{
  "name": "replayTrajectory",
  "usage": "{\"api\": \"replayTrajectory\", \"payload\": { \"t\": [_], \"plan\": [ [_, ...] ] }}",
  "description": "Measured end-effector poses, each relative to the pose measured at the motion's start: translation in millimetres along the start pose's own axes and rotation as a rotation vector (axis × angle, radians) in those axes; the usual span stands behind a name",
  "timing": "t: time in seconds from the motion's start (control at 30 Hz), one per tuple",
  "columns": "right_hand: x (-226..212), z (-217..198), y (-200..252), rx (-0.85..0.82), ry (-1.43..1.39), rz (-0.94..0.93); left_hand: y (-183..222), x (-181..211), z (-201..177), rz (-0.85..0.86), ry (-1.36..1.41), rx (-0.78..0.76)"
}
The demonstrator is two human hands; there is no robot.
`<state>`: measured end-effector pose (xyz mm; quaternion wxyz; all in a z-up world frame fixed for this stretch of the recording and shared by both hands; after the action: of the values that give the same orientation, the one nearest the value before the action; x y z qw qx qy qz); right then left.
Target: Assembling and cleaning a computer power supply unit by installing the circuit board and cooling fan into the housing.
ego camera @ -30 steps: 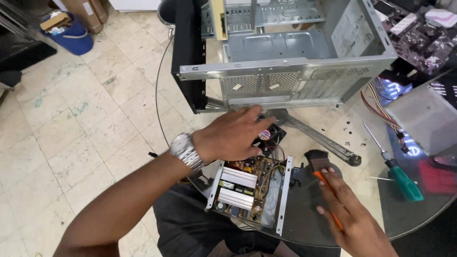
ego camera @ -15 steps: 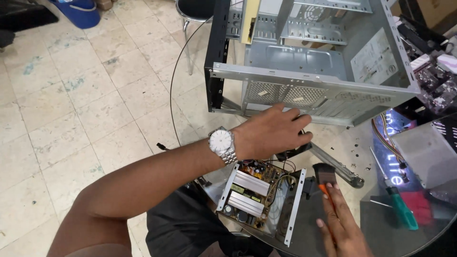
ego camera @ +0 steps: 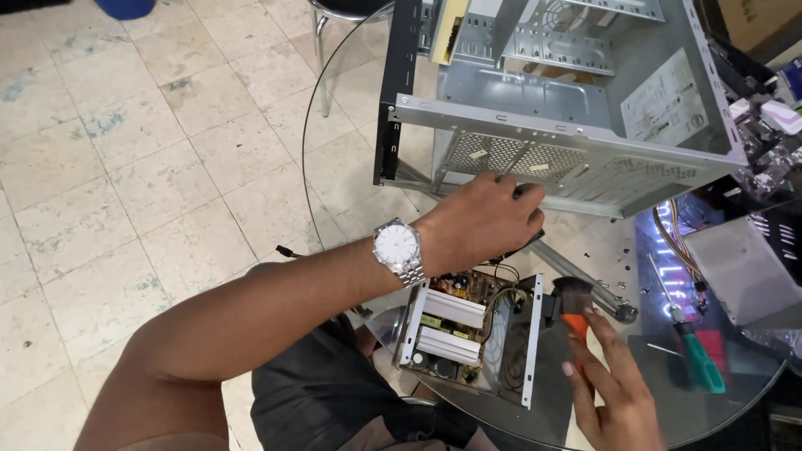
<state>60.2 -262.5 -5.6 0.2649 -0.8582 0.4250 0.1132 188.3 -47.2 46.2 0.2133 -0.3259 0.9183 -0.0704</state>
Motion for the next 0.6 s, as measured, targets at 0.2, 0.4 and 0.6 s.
{"api": "replayTrajectory", "payload": {
  "t": [0.2,0.4,0.6],
  "plan": [
    [-35,-44,-57,0.190,-0.034,-0.038,-7,2,19,-0.033,0.121,-0.071],
    [14,-37,-144,-0.132,-0.098,0.006,-10,-2,22,-0.064,0.125,-0.075],
    [38,17,-185,-0.865,-0.164,0.530,2,-12,10,-0.137,0.278,-0.150]
  ]
}}
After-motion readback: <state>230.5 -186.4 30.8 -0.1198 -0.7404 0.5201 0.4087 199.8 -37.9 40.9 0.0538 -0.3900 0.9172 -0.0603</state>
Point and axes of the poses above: each hand's wrist, its own y-axis away from the middle knuckle, its own z-axis out of the palm, x = y × z, the point moved 5 cm from there along -y, towards the middle knuckle, and after that the axes turned 3 degrees about -y, right-handed, at the moved point
